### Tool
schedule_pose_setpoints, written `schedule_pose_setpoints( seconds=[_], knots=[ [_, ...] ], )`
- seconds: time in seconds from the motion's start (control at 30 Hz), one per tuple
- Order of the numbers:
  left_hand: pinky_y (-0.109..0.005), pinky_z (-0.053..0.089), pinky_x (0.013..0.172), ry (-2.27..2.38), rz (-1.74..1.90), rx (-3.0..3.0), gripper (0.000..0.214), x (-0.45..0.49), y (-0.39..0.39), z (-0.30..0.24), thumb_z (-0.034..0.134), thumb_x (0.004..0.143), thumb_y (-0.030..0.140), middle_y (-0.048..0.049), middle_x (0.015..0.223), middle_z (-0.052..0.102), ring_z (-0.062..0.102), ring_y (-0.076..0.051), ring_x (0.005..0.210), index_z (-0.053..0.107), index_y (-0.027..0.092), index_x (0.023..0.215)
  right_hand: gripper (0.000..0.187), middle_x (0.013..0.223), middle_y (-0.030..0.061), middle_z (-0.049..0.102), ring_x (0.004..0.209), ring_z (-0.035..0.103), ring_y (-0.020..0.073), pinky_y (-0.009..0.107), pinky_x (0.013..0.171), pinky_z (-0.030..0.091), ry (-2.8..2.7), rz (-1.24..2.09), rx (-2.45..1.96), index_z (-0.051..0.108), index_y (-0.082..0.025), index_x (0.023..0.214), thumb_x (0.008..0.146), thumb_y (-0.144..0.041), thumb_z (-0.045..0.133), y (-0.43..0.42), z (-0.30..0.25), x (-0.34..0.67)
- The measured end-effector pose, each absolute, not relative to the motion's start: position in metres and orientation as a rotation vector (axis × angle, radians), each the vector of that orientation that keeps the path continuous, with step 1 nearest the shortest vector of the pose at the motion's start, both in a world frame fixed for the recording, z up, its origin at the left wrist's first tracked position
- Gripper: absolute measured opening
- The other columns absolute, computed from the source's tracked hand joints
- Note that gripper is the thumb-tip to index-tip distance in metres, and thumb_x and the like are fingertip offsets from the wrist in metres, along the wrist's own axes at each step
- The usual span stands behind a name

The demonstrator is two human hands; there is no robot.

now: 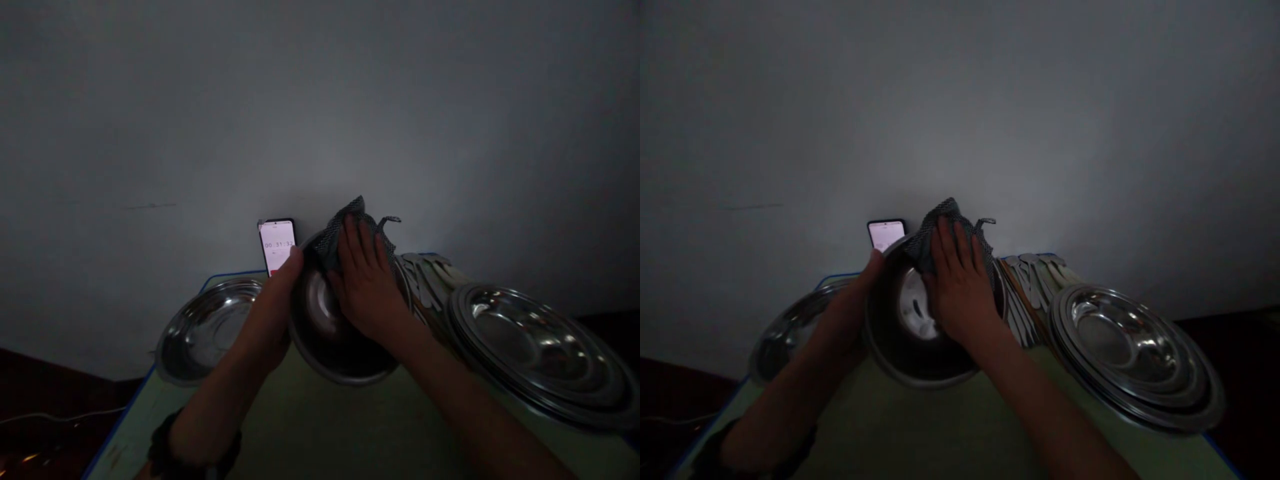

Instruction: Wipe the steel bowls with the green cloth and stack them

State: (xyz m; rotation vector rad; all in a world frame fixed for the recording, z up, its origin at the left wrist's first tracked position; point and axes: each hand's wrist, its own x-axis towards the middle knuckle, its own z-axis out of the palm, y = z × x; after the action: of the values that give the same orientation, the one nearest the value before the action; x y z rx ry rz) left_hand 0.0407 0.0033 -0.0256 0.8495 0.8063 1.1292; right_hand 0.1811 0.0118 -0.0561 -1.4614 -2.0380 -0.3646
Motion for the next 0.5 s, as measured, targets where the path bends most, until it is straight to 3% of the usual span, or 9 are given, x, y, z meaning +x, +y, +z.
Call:
schedule_pose_setpoints(
  seconds=[0.1, 0.23, 0.33, 0.5],
  knots=[
    [-0.036, 0.038, 0.109, 0.867, 1.134, 0.821, 0.051, 0.045, 0.005, -0.021, 0.059, 0.082, 0.055, -0.0059, 0.122, 0.067, 0.051, -0.026, 0.127, 0.064, 0.020, 0.118, 0.063, 0.159, 0.0162, -0.001, 0.145, -0.012, 0.0263, 0.050, 0.119, 0.008, -2.063, -0.162, -1.326, 0.012, 0.001, 0.149, 0.097, -0.029, 0.031, 0.005, -0.056, 0.167],
    [-0.035, 0.043, 0.103, 0.869, 1.201, 0.856, 0.053, 0.050, 0.004, -0.011, 0.048, 0.086, 0.060, -0.0055, 0.109, 0.073, 0.057, -0.026, 0.120, 0.067, 0.019, 0.113, 0.070, 0.158, 0.0144, -0.013, 0.142, -0.020, 0.0203, 0.043, 0.120, 0.005, -2.079, 0.247, -1.062, -0.009, 0.000, 0.148, 0.097, -0.030, 0.029, -0.009, -0.047, 0.155],
    [-0.035, 0.049, 0.096, 0.830, 1.226, 0.840, 0.051, 0.050, 0.002, -0.005, 0.044, 0.088, 0.058, -0.0051, 0.098, 0.074, 0.063, -0.026, 0.110, 0.069, 0.018, 0.108, 0.071, 0.158, 0.0092, -0.015, 0.143, -0.015, 0.0157, 0.038, 0.119, 0.005, -2.118, 0.558, -0.888, -0.016, -0.006, 0.148, 0.098, -0.034, 0.026, -0.017, -0.036, 0.155],
    [-0.032, 0.054, 0.084, 0.876, 1.263, 0.763, 0.045, 0.039, 0.004, 0.003, 0.045, 0.090, 0.052, -0.0044, 0.078, 0.073, 0.068, -0.023, 0.093, 0.071, 0.016, 0.093, 0.067, 0.159, 0.0118, 0.002, 0.145, 0.001, 0.0153, 0.033, 0.119, 0.012, -2.333, 0.733, -0.710, -0.001, -0.005, 0.150, 0.098, -0.033, 0.032, -0.023, -0.025, 0.161]
  ],
)
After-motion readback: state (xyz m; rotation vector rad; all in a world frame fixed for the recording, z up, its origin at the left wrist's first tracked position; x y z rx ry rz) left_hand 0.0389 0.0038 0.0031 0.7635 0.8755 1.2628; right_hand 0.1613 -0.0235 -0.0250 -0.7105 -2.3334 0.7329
